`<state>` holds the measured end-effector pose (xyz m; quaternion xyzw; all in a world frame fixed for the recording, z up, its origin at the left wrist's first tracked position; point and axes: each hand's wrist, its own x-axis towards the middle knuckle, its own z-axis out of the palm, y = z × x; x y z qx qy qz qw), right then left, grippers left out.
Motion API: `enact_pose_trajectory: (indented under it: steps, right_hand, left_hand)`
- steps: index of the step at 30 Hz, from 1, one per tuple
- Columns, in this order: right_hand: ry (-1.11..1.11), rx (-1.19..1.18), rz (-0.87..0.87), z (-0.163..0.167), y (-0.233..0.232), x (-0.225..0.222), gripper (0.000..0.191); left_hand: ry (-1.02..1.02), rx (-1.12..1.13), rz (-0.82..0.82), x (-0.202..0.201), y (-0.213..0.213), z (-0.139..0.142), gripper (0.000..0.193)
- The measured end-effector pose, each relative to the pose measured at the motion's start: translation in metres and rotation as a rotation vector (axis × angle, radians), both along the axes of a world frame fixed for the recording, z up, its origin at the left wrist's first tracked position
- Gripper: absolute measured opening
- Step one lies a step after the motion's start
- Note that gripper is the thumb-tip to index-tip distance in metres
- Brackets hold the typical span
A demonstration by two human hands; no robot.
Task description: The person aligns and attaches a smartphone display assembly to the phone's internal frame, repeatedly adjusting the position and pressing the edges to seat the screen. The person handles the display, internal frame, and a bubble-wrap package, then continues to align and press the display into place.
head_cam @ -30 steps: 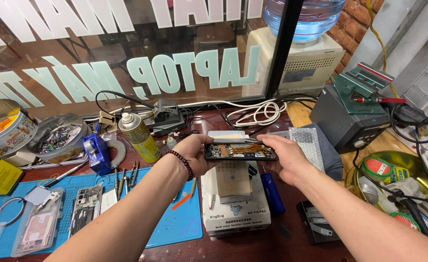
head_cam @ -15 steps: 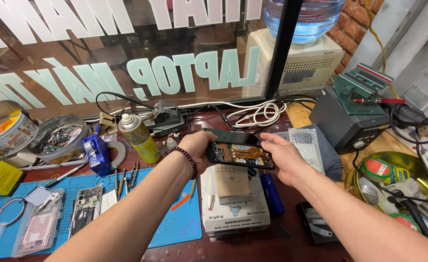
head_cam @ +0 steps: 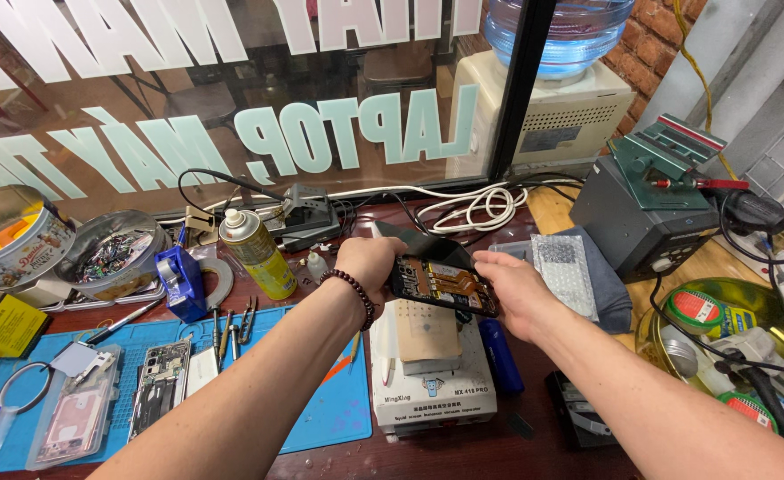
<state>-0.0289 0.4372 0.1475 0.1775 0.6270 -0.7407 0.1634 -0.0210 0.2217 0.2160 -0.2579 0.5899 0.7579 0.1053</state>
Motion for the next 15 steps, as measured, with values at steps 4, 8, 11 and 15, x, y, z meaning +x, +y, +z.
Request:
enact_pose_trajectory:
  steps: [4,8,11,15]
  right_hand:
    - [0.014,-0.057,-0.004,0.008,-0.001,0.001,0.04]
    - [0.012,-0.014,-0.024,0.02,0.003,0.003,0.036]
    - [0.054,-0.025,-0.011,0.026,0.006,0.003,0.032]
    - [0.099,-0.055,-0.019,0.025,0.007,0.005,0.029]
  left_hand:
    - [-0.042,0.122,0.024,-0.003,-0.003,-0.002,0.023]
    - [-0.079,0.27,0.008,-0.008,-0.01,-0.016,0.024]
    - [-0.095,0.392,-0.067,-0.012,-0.014,-0.03,0.024]
    - [-0.147,0.511,-0.117,-0.014,-0.024,-0.043,0.027]
